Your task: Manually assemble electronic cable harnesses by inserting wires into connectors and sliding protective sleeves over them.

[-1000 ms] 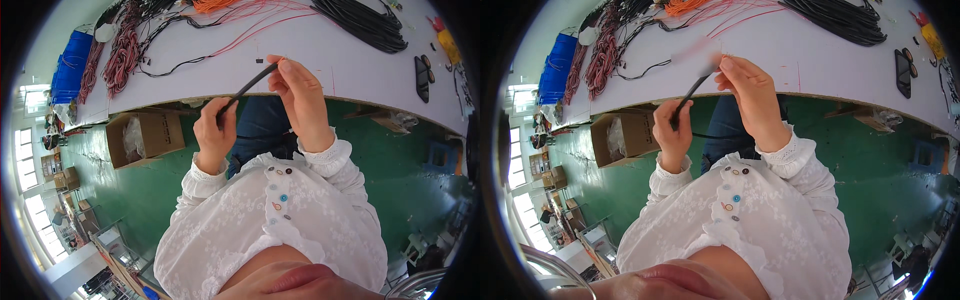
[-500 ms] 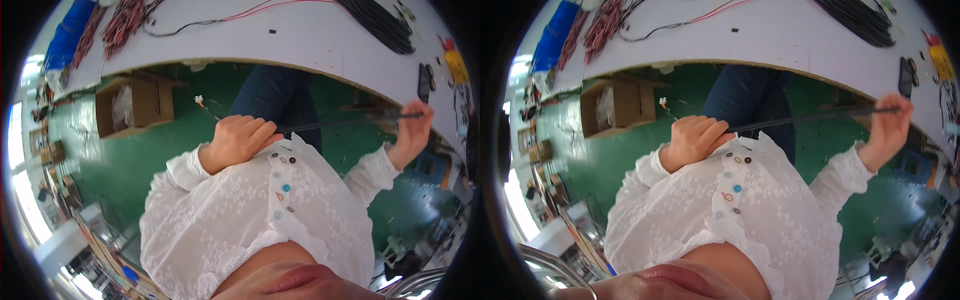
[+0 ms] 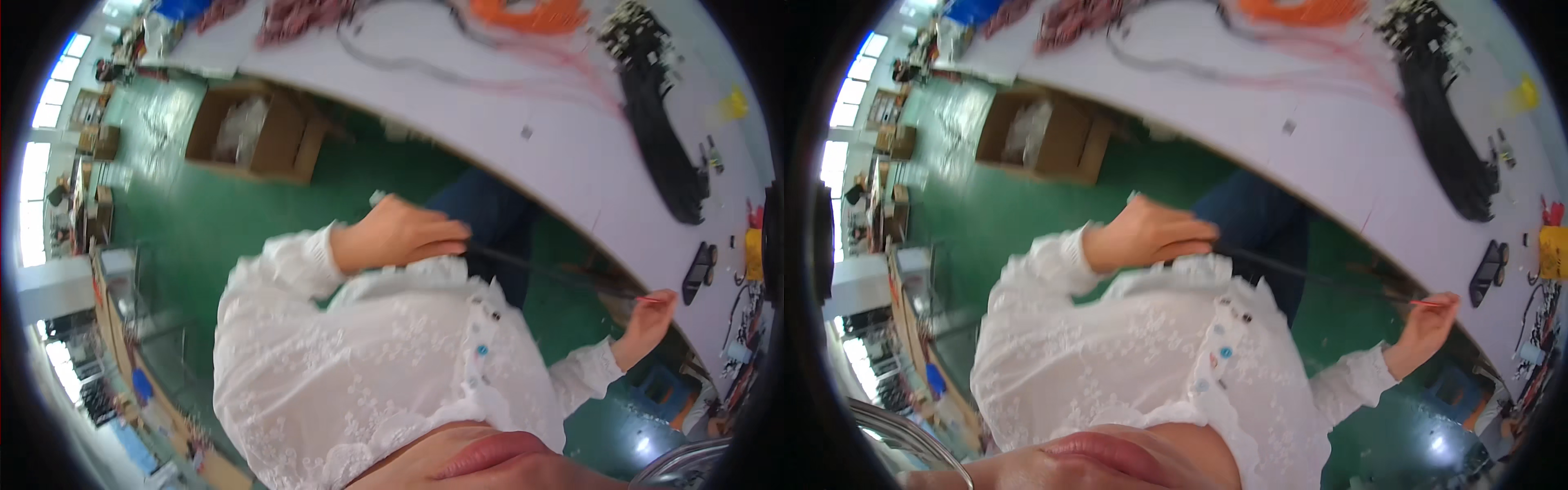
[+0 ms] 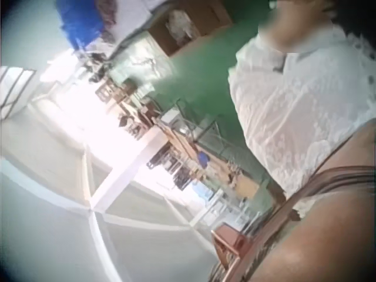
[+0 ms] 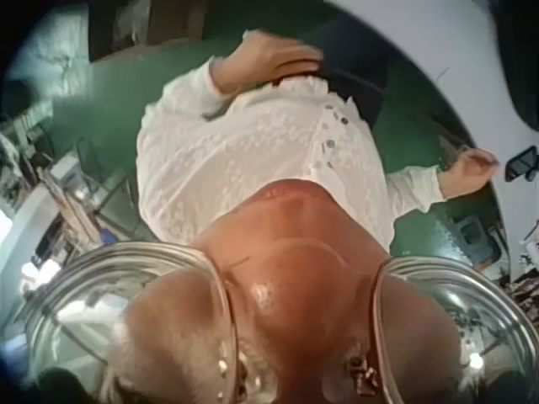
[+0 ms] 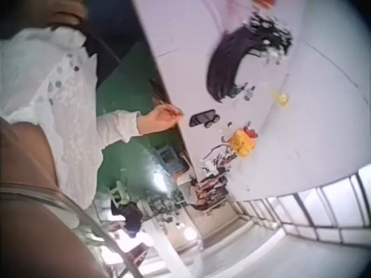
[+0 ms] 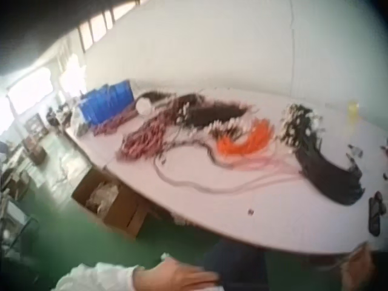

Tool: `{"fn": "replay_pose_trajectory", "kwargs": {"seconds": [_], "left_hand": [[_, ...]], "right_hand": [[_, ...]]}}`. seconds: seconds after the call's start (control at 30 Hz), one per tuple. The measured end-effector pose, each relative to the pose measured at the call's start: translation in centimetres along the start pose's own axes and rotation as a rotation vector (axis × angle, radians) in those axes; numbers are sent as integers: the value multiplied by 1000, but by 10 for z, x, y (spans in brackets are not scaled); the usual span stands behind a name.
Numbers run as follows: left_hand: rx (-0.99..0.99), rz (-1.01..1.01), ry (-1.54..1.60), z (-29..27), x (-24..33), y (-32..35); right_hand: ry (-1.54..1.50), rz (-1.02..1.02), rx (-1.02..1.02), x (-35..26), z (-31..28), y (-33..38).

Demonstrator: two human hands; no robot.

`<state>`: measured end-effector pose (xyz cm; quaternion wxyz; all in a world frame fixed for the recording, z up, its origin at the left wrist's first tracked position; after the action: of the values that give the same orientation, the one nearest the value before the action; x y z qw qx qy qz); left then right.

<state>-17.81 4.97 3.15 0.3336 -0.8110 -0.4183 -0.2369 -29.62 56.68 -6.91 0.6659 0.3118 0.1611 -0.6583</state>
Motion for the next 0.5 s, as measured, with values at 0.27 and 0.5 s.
{"fn": "replay_pose_trajectory", "kwargs": {"seconds": [0.27, 0.5], "left_hand": [[319, -198, -267, -241, -95, -78], [480, 248, -1127, -371, -206, -305]], "right_hand": [[191, 355, -239, 139, 190, -170], [373, -157, -379, 95, 403, -294]]}}
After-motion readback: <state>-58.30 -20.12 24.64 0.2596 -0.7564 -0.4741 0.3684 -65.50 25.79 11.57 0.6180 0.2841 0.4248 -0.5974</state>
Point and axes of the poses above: each hand's wrist, its own y-axis away from the middle knuckle, its own z-axis out of the palm, x = y × z, the point moved 7 cm from there along -y, towards the middle knuckle, and after that the axes turned 13 degrees about y, right-handed, at the moved point
